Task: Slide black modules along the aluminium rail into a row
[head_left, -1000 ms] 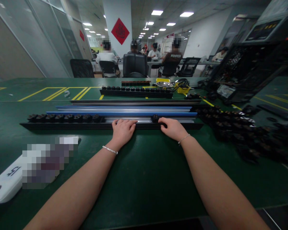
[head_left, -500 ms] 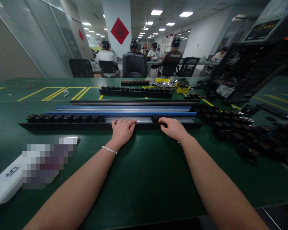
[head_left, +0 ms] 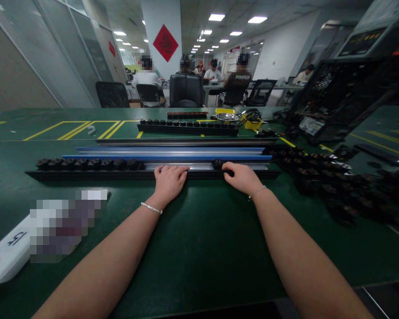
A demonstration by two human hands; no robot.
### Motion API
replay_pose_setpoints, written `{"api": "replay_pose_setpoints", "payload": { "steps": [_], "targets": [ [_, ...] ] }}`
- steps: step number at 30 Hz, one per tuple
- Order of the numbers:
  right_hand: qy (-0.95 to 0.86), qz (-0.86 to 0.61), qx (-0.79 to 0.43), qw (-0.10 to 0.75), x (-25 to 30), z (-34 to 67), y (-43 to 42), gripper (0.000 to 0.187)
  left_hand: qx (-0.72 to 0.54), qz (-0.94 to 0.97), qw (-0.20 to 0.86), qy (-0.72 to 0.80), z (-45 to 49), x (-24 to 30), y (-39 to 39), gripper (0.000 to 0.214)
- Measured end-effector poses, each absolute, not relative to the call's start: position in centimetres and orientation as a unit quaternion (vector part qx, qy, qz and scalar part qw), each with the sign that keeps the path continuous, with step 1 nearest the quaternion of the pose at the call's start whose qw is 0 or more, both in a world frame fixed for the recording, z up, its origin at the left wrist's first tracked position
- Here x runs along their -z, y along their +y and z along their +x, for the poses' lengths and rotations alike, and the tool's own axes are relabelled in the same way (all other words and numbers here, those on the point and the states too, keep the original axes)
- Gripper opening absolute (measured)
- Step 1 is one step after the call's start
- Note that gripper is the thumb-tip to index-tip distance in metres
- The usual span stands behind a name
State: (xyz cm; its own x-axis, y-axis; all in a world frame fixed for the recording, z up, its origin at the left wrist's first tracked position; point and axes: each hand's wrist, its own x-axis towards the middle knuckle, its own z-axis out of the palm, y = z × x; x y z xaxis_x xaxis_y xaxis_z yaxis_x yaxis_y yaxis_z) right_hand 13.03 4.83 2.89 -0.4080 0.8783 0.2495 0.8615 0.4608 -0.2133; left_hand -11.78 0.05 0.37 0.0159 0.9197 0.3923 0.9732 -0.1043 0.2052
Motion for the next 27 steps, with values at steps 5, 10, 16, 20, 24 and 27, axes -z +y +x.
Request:
{"api": "replay_pose_setpoints", "payload": {
  "steps": [5, 10, 16, 20, 24, 27],
  "targets": [
    [-0.834, -0.523, -0.033, 0.17, -2.96, 13.24, 4.8, 0.027, 0.227, -0.713, 0.063, -0.661, -11.77, -0.39, 0.02, 0.036],
    [-0.834, -0.523, -0.032, 0.171, -2.96, 13.37, 4.85, 0.027, 0.229, -0.711, 0.055, -0.663, -11.73, -0.41, -0.03, 0.036],
    [-0.829, -0.532, -0.026, 0.171, -2.9, 13.57, 4.9, 0.026, 0.227, -0.71, 0.057, -0.664, -11.73, -0.41, 0.0, 0.036],
    [-0.83, -0.528, -0.028, 0.175, -2.88, 13.7, 4.92, 0.026, 0.226, -0.71, 0.063, -0.664, -11.74, -0.33, 0.03, 0.035],
    [-0.825, -0.535, -0.026, 0.18, -2.91, 13.87, 4.92, 0.024, 0.223, -0.71, 0.069, -0.665, -11.75, -0.26, 0.05, 0.035],
    [-0.823, -0.537, -0.03, 0.182, -2.97, 14.0, 4.93, 0.023, 0.226, -0.712, 0.068, -0.661, -11.78, -0.22, 0.07, 0.035]
  ]
}}
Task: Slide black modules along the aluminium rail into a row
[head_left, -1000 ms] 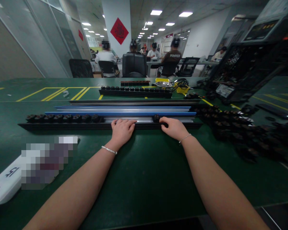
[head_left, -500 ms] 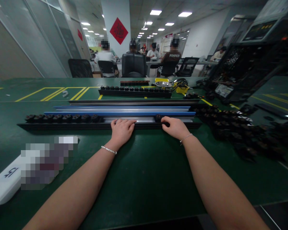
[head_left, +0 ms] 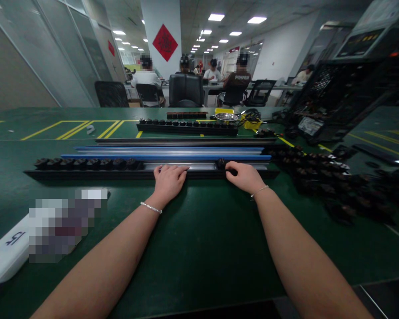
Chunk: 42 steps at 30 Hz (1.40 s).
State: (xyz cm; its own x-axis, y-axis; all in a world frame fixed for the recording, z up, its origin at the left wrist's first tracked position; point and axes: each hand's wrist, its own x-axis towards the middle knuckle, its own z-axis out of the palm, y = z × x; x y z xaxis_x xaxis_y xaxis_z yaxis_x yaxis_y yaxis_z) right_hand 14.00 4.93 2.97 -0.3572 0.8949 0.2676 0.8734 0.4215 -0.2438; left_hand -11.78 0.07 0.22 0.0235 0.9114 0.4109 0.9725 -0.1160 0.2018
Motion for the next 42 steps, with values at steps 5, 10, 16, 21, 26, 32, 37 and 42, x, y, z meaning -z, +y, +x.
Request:
{"api": "replay_pose_setpoints", "payload": {
  "steps": [5, 10, 16, 21, 26, 32, 37, 42],
  "targets": [
    [-0.817, -0.544, -0.037, 0.189, -3.1, 14.3, 4.9, 0.022, 0.229, -0.713, 0.07, -0.659, -11.8, -0.2, 0.1, 0.035],
    [-0.815, -0.545, -0.036, 0.195, -3.1, 14.3, 4.9, 0.023, 0.229, -0.713, 0.067, -0.659, -11.8, -0.2, 0.0, 0.035],
    [-0.811, -0.547, -0.036, 0.203, -2.9, 14.5, 5.0, 0.025, 0.228, -0.71, 0.068, -0.663, -11.8, -0.3, 0.1, 0.036],
    [-0.806, -0.552, -0.033, 0.211, -2.7, 14.9, 5.2, 0.024, 0.231, -0.711, 0.072, -0.66, -11.8, -0.2, 0.1, 0.035],
    [-0.802, -0.557, -0.035, 0.211, -2.7, 15.0, 5.3, 0.023, 0.231, -0.711, 0.072, -0.661, -11.8, -0.1, 0.1, 0.035],
    [-0.802, -0.555, -0.028, 0.216, -2.6, 15.3, 5.6, 0.023, 0.229, -0.71, 0.07, -0.662, -11.8, -0.2, 0.2, 0.036],
    [-0.796, -0.563, -0.034, 0.218, -2.6, 15.5, 5.5, 0.025, 0.226, -0.709, 0.067, -0.664, -11.8, -0.2, 0.1, 0.036],
    [-0.789, -0.57, -0.035, 0.227, -2.6, 15.6, 5.6, 0.024, 0.223, -0.711, 0.065, -0.664, -11.9, -0.2, 0.1, 0.036]
  ]
}}
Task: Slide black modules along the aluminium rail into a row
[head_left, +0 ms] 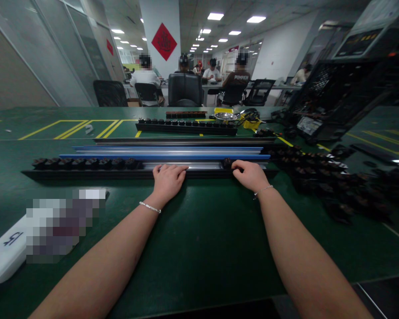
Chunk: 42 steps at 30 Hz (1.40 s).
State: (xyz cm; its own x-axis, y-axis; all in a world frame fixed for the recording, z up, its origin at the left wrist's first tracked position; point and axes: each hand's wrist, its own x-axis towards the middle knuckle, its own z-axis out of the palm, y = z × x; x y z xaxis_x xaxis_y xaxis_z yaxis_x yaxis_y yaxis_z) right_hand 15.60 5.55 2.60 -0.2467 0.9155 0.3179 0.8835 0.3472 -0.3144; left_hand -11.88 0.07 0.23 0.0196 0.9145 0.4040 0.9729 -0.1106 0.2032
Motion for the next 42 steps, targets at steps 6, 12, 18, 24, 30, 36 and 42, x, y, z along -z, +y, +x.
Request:
{"api": "replay_pose_setpoints", "payload": {
  "steps": [6, 12, 18, 24, 30, 36, 42],
  "targets": [
    [-0.784, -0.554, -0.042, 0.277, -2.1, 15.9, 6.0, 0.02, 0.219, -0.709, 0.062, -0.667, -11.8, -0.4, 0.0, 0.036],
    [-0.717, -0.606, 0.008, 0.344, -1.6, 15.0, 6.4, 0.028, 0.221, -0.707, 0.058, -0.669, -11.6, -0.5, 0.0, 0.036],
    [-0.702, -0.64, 0.032, 0.31, -0.5, 13.3, 6.3, 0.051, 0.224, -0.708, 0.061, -0.668, -11.6, -0.4, 0.0, 0.037],
    [-0.68, -0.656, 0.025, 0.327, -0.4, 12.6, 6.2, 0.041, 0.222, -0.708, 0.061, -0.668, -11.7, -0.4, 0.1, 0.037],
    [-0.673, -0.654, 0.021, 0.345, -0.7, 12.6, 6.1, 0.035, 0.223, -0.705, 0.059, -0.67, -11.7, -0.4, 0.1, 0.036],
    [-0.671, -0.658, 0.02, 0.342, -0.7, 12.7, 6.1, 0.038, 0.222, -0.707, 0.061, -0.669, -11.7, -0.4, 0.1, 0.036],
    [-0.676, -0.656, 0.018, 0.335, -0.7, 12.9, 6.3, 0.038, 0.227, -0.708, 0.061, -0.666, -11.6, -0.4, 0.1, 0.036]
  ]
}}
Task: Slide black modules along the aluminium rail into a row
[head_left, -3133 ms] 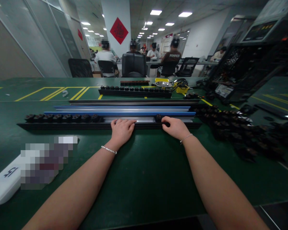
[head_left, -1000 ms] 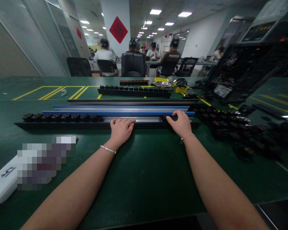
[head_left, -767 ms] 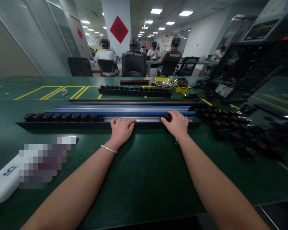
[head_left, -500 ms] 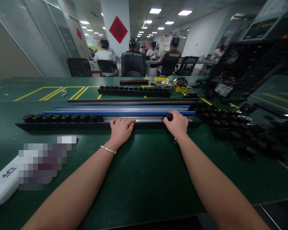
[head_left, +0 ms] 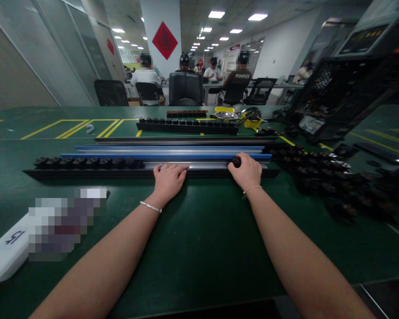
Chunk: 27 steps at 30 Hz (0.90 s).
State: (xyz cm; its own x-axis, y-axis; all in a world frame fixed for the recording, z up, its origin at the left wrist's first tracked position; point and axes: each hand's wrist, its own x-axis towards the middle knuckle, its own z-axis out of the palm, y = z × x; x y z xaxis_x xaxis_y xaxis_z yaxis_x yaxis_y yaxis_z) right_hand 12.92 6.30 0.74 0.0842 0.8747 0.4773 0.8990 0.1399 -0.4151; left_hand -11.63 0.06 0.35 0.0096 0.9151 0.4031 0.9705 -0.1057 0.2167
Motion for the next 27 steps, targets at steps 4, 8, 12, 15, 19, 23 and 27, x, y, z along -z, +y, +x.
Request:
{"api": "replay_pose_setpoints", "payload": {
  "steps": [4, 8, 12, 15, 19, 23, 27],
  "targets": [
    [-0.656, -0.673, 0.033, 0.341, -0.46, 13.12, 6.44, 0.039, 0.223, -0.705, 0.056, -0.671, -11.63, -0.39, 0.09, 0.036],
    [-0.644, -0.678, 0.038, 0.353, -0.25, 13.19, 6.46, 0.03, 0.223, -0.707, 0.059, -0.669, -11.63, -0.39, 0.05, 0.036],
    [-0.642, -0.677, 0.033, 0.358, -0.32, 13.23, 6.43, 0.026, 0.224, -0.707, 0.061, -0.668, -11.64, -0.41, 0.01, 0.036],
    [-0.64, -0.679, 0.032, 0.357, -0.45, 13.28, 6.39, 0.027, 0.224, -0.707, 0.062, -0.667, -11.66, -0.42, 0.0, 0.036],
    [-0.632, -0.691, 0.035, 0.349, -0.54, 13.4, 6.33, 0.034, 0.228, -0.709, 0.061, -0.664, -11.71, -0.39, 0.01, 0.037],
    [-0.629, -0.696, 0.034, 0.344, -0.54, 13.55, 6.3, 0.038, 0.234, -0.709, 0.06, -0.662, -11.76, -0.28, 0.05, 0.037],
    [-0.631, -0.694, 0.031, 0.344, -0.58, 13.67, 6.34, 0.038, 0.235, -0.711, 0.062, -0.659, -11.79, -0.22, 0.08, 0.036]
  ]
}}
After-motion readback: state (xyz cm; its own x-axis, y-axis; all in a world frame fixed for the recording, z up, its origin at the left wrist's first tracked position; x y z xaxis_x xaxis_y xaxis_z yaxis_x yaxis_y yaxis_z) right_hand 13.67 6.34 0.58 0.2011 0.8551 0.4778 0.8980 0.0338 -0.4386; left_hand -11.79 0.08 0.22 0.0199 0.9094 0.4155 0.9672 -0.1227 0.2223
